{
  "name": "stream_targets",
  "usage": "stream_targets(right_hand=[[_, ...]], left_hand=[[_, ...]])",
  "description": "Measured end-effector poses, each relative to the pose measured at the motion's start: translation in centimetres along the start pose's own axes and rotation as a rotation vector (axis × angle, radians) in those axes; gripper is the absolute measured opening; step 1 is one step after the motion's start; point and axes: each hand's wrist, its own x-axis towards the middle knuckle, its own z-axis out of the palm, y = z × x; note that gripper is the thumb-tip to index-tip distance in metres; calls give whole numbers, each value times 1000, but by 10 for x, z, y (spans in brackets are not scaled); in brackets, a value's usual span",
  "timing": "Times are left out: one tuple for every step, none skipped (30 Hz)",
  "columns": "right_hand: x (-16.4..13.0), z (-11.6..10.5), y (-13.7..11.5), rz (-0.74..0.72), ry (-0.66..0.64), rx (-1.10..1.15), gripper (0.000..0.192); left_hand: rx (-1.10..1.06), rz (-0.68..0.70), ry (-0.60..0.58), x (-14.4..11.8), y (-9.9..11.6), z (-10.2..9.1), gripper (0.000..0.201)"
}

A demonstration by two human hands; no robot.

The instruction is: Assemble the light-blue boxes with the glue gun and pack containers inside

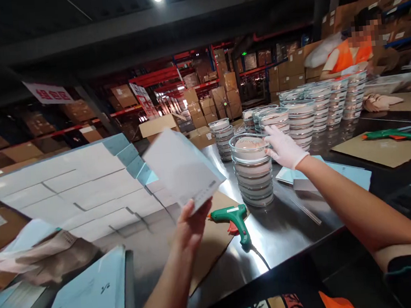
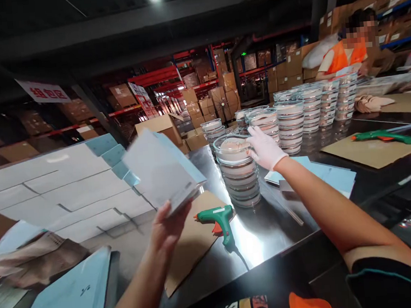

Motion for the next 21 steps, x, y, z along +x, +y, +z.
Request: stream_targets(right_hand=[[-2,3,-14,-55,-12,-60,23],[-3,5,-28,-107,-21,-118,19],[-2,6,-42,-149,-29,-163,16],[-1,8,-53,-171,-33,-187,16],[2,10,-61,-178,-33,-195,17],[4,11,-67,-179,-26,-190,19],[6,13,-70,-180,-14,-176,21],[7,14,-72,-185,5,-156,22],[8,15,-72,-189,34,-131,22],[9,16,-73,-174,75,-98,21],[10,16,-73,-136,123,-53,21],[11,15,-73,-71,176,5,21],[13,14,-74,12,230,71,21],[15,11,-75,99,282,141,21],[18,7,-77,176,330,205,21],[21,2,-78,237,378,255,18],[24,-5,-78,280,430,291,15],[26,-14,-79,309,485,316,12],[28,-23,-79,328,541,336,11],[29,-33,-79,335,588,356,14],[29,-43,-81,329,627,382,19]], left_hand=[[-59,-68,-40,3,-19,12,53],[-116,-119,-90,5,-35,25,53],[-171,-139,-143,8,-48,38,55],[-221,-142,-189,11,-57,51,57],[-266,-134,-227,14,-64,61,59],[-309,-117,-248,17,-70,70,60],[-347,-105,-254,19,-74,76,61],[-379,-102,-247,22,-79,79,62],[-403,-105,-234,25,-84,81,62],[-414,-116,-223,27,-89,81,62],[-411,-127,-219,29,-95,81,62],[-388,-132,-221,31,-101,80,63],[-354,-129,-230,32,-105,79,64],[-317,-120,-241,33,-109,77,65],[-282,-107,-252,33,-111,75,66],[-245,-90,-256,33,-110,71,64],[-209,-76,-252,32,-108,65,61],[-167,-67,-243,30,-103,57,57],[-118,-56,-233,28,-95,47,53],[-66,-37,-219,25,-86,34,51],[-3,-3,-194,22,-77,19,53]])
